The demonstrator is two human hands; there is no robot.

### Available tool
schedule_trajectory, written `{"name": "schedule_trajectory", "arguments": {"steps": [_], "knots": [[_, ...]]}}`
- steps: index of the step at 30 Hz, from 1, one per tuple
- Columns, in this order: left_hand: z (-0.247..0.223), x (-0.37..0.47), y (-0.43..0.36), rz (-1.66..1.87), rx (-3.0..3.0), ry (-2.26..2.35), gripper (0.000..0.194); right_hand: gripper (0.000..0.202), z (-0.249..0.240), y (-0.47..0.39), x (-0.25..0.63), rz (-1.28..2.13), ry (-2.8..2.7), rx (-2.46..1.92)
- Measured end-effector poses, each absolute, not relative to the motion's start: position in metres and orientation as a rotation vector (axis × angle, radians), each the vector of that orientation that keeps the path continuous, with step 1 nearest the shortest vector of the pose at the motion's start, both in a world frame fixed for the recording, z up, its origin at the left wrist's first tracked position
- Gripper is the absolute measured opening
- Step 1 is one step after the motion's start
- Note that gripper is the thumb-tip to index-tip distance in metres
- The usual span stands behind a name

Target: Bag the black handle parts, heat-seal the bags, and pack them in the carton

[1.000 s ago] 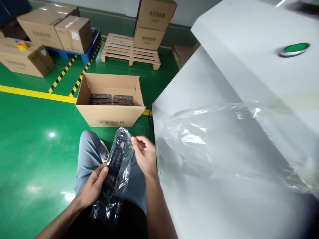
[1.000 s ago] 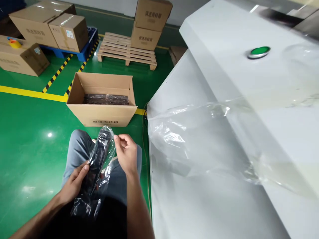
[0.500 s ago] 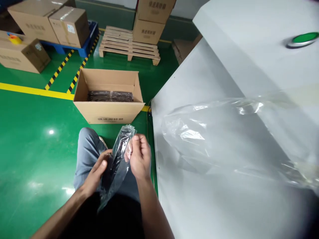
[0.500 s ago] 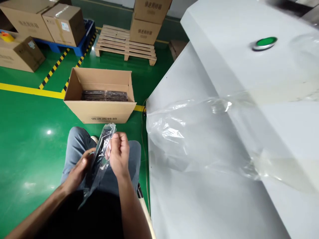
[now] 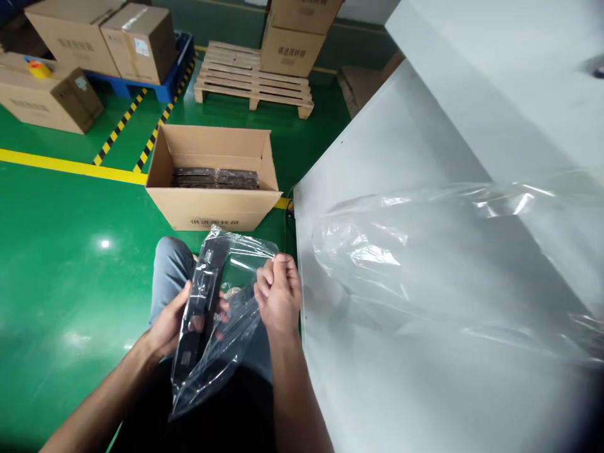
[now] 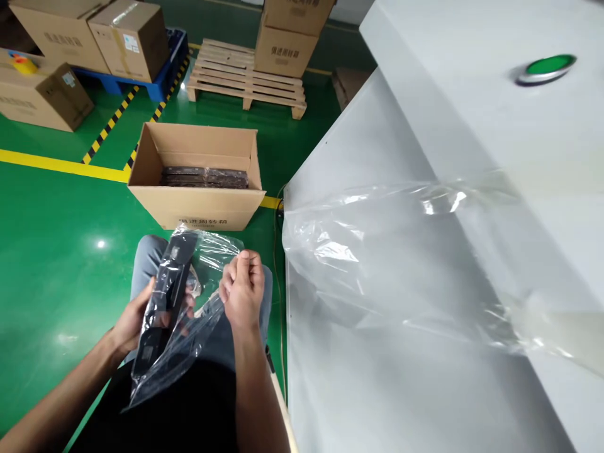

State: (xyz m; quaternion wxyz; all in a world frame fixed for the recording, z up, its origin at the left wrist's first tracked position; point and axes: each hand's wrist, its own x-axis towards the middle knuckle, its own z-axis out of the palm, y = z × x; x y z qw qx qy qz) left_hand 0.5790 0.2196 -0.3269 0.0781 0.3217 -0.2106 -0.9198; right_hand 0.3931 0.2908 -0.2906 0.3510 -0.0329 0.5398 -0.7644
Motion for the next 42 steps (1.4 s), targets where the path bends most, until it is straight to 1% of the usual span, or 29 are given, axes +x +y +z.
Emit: {"name": "schedule_trajectory", "arguments": {"steps": [3, 7, 10, 17, 19, 20, 22, 24, 27, 29, 30, 32, 35, 37, 39, 42], "knots": [[-0.329, 0.571, 0.218, -2.697, 1.016, -0.713, 0.071, 0.055, -0.288, 0.29, 0.399, -1.954, 1.393, -0.101], [-0.327, 0.563, 0.221, -2.533, 1.179, -0.907, 0.072, 0.053, -0.284, 0.292, 0.394, -1.933, 1.45, -0.16], [-0.322, 0.563, 0.219, -2.498, 1.249, -0.957, 0.078, 0.054, -0.282, 0.293, 0.387, -1.958, 1.485, -0.122], [-0.316, 0.564, 0.213, -2.428, 1.081, -1.109, 0.062, 0.05, -0.274, 0.295, 0.39, -1.954, 1.449, -0.167], [-0.314, 0.565, 0.212, -2.441, 1.145, -1.062, 0.055, 0.05, -0.274, 0.297, 0.388, -1.965, 1.457, -0.169], [-0.314, 0.566, 0.212, -2.465, 1.149, -1.013, 0.056, 0.05, -0.274, 0.298, 0.386, -1.971, 1.456, -0.16], [-0.312, 0.569, 0.211, -2.526, 1.103, -0.934, 0.061, 0.052, -0.276, 0.299, 0.38, -1.976, 1.442, -0.127], [-0.311, 0.57, 0.209, -2.54, 1.09, -0.932, 0.062, 0.053, -0.281, 0.299, 0.373, -1.964, 1.43, -0.083], [-0.311, 0.567, 0.206, -2.443, 1.188, -0.961, 0.064, 0.062, -0.291, 0.3, 0.367, -1.962, 1.45, -0.039], [-0.312, 0.564, 0.203, -2.348, 1.24, -0.97, 0.068, 0.07, -0.3, 0.303, 0.373, -1.976, 1.531, -0.033], [-0.313, 0.563, 0.202, -2.306, 1.254, -0.975, 0.07, 0.07, -0.304, 0.305, 0.38, -1.966, 1.598, -0.038], [-0.317, 0.561, 0.2, -2.228, 1.26, -1.005, 0.074, 0.065, -0.313, 0.31, 0.403, -1.867, 1.749, -0.07], [-0.326, 0.559, 0.196, -2.119, 1.275, -1.083, 0.077, 0.059, -0.322, 0.317, 0.444, -1.579, 1.82, -0.189], [-0.33, 0.559, 0.193, -2.085, 1.327, -1.123, 0.081, 0.053, -0.324, 0.322, 0.462, -1.451, 1.725, -0.253], [-0.331, 0.559, 0.189, -2.07, 1.399, -1.12, 0.084, 0.043, -0.323, 0.327, 0.466, -1.405, 1.577, -0.283], [-0.324, 0.559, 0.18, -2.121, 1.394, -0.992, 0.082, 0.037, -0.319, 0.337, 0.45, -1.374, 1.385, -0.32]]}}
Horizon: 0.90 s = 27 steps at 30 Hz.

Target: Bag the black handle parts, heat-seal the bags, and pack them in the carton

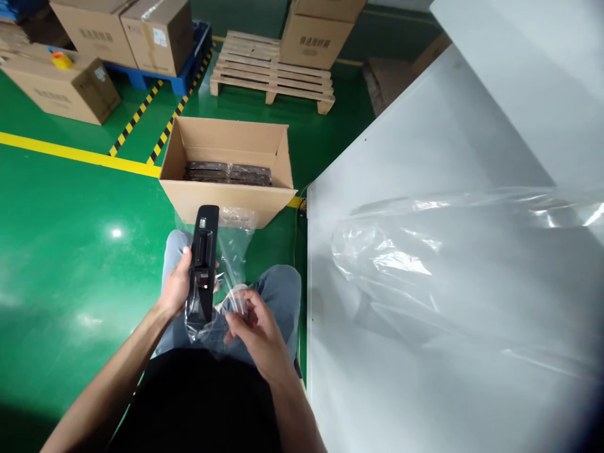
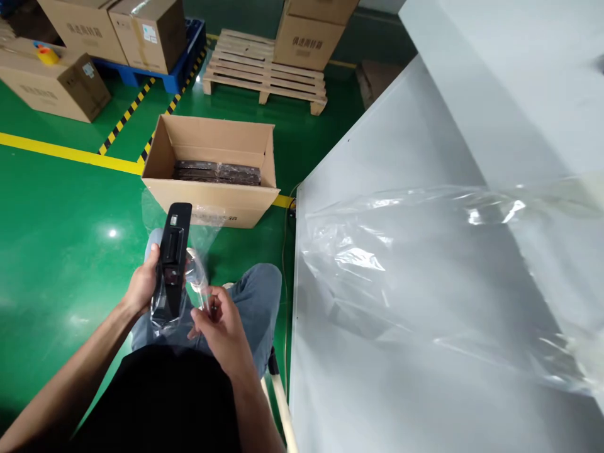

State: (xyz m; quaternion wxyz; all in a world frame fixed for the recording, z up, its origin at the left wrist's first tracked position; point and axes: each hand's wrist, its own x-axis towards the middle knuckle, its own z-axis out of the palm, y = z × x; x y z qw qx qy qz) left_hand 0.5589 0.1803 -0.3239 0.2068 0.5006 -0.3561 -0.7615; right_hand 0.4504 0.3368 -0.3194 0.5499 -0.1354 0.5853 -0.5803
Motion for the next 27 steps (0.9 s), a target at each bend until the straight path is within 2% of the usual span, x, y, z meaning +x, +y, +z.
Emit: {"name": "schedule_trajectory", "arguments": {"steps": [5, 9, 17, 23, 27], "knots": [[-0.319, 0.559, 0.171, -2.427, 1.178, -0.802, 0.073, 0.045, -0.315, 0.35, 0.412, -1.335, 1.188, -0.299], [-0.33, 0.56, 0.17, -2.511, 1.098, -0.708, 0.067, 0.049, -0.321, 0.355, 0.397, -1.377, 1.17, -0.241], [-0.334, 0.552, 0.183, -2.573, 0.893, -0.734, 0.089, 0.042, -0.344, 0.373, 0.392, -1.453, 1.298, -0.252], [-0.337, 0.545, 0.189, -2.424, 1.158, -0.937, 0.046, 0.037, -0.333, 0.377, 0.39, -1.407, 1.429, -0.382], [-0.344, 0.546, 0.184, -2.529, 1.105, -0.758, 0.05, 0.036, -0.334, 0.378, 0.386, -1.412, 1.447, -0.385]]}}
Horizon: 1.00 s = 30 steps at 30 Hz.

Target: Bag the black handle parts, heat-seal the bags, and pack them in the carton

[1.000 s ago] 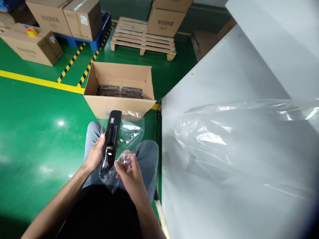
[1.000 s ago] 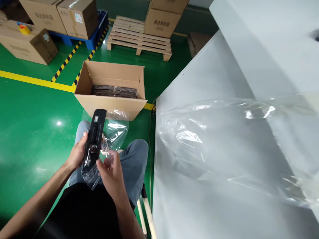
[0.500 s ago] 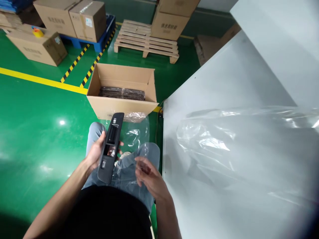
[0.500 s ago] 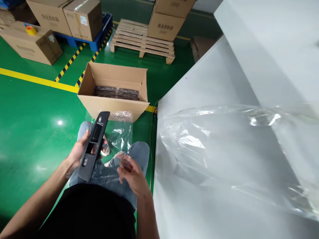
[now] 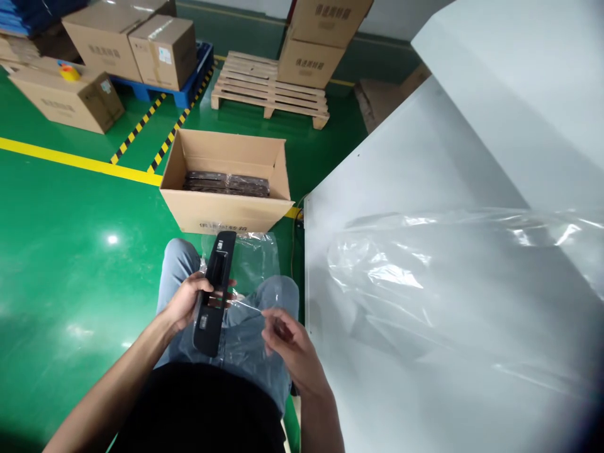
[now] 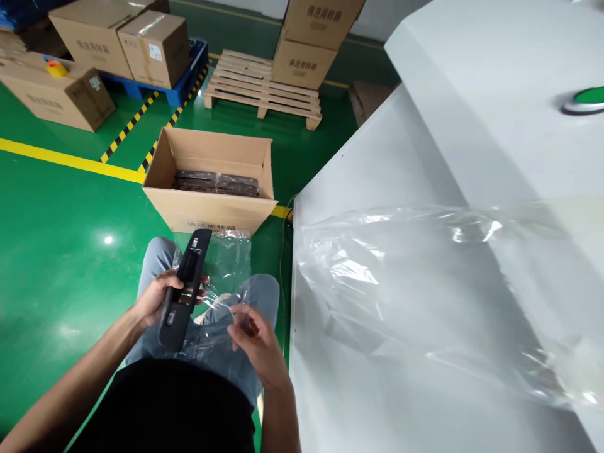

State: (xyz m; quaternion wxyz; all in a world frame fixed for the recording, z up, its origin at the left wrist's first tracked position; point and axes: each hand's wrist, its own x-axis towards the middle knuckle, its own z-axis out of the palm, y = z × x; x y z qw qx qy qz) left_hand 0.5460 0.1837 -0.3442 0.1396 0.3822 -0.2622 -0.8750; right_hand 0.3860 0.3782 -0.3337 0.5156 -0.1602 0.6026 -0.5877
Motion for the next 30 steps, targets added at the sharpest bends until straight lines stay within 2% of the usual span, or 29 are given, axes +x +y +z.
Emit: {"name": "schedule_trajectory", "arguments": {"steps": [5, 14, 18, 23, 25, 30], "knots": [[-0.358, 0.554, 0.176, -2.737, 0.835, -0.506, 0.063, 0.037, -0.351, 0.383, 0.381, -1.478, 1.354, -0.357], [-0.361, 0.553, 0.175, -2.817, 0.714, -0.366, 0.059, 0.042, -0.351, 0.387, 0.372, -1.483, 1.374, -0.33], [-0.35, 0.549, 0.179, -2.699, 0.834, -0.442, 0.057, 0.055, -0.346, 0.386, 0.366, -1.526, 1.54, -0.327], [-0.337, 0.539, 0.184, -2.421, 0.989, -0.629, 0.051, 0.083, -0.353, 0.38, 0.382, -1.542, 1.766, -0.168], [-0.335, 0.537, 0.184, -2.359, 1.048, -0.676, 0.051, 0.08, -0.354, 0.377, 0.395, -1.535, 1.718, -0.079], [-0.331, 0.538, 0.182, -2.39, 1.013, -0.699, 0.048, 0.054, -0.35, 0.371, 0.403, -1.648, 1.461, 0.055]]}}
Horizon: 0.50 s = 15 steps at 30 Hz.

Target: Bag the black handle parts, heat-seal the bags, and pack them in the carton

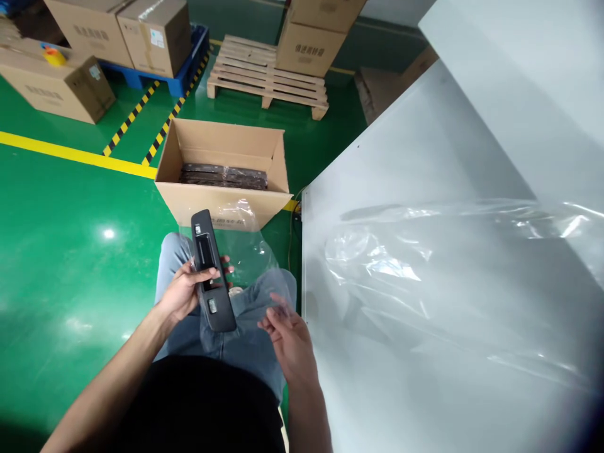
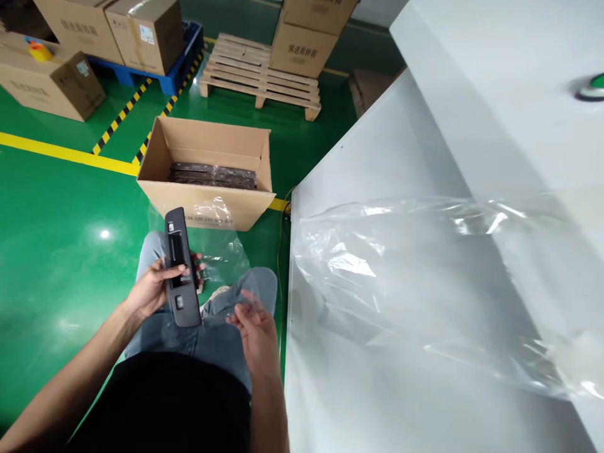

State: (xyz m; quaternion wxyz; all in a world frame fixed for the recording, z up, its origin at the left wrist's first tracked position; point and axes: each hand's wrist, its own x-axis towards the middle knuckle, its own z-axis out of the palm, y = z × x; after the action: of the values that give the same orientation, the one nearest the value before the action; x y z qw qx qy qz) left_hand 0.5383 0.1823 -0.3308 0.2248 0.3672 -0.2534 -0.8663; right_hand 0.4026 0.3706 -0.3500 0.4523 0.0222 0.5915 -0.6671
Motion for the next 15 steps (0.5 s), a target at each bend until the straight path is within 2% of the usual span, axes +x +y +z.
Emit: {"name": "schedule_trajectory", "arguments": {"steps": [3, 6, 10, 13, 15], "knots": [[-0.327, 0.539, 0.182, -2.407, 0.979, -0.699, 0.046, 0.048, -0.353, 0.368, 0.394, -1.653, 1.369, 0.053], [-0.323, 0.536, 0.18, -2.369, 1.005, -0.694, 0.049, 0.053, -0.362, 0.368, 0.392, -1.661, 1.399, -0.005], [-0.322, 0.531, 0.173, -2.215, 1.056, -0.651, 0.046, 0.058, -0.367, 0.373, 0.405, -1.834, 1.981, -0.167], [-0.327, 0.524, 0.173, -2.108, 1.041, -0.597, 0.045, 0.049, -0.358, 0.366, 0.427, -1.82, 2.401, -0.673], [-0.331, 0.516, 0.177, -2.115, 1.047, -0.571, 0.043, 0.045, -0.348, 0.353, 0.443, -1.573, 2.492, -1.255]]}}
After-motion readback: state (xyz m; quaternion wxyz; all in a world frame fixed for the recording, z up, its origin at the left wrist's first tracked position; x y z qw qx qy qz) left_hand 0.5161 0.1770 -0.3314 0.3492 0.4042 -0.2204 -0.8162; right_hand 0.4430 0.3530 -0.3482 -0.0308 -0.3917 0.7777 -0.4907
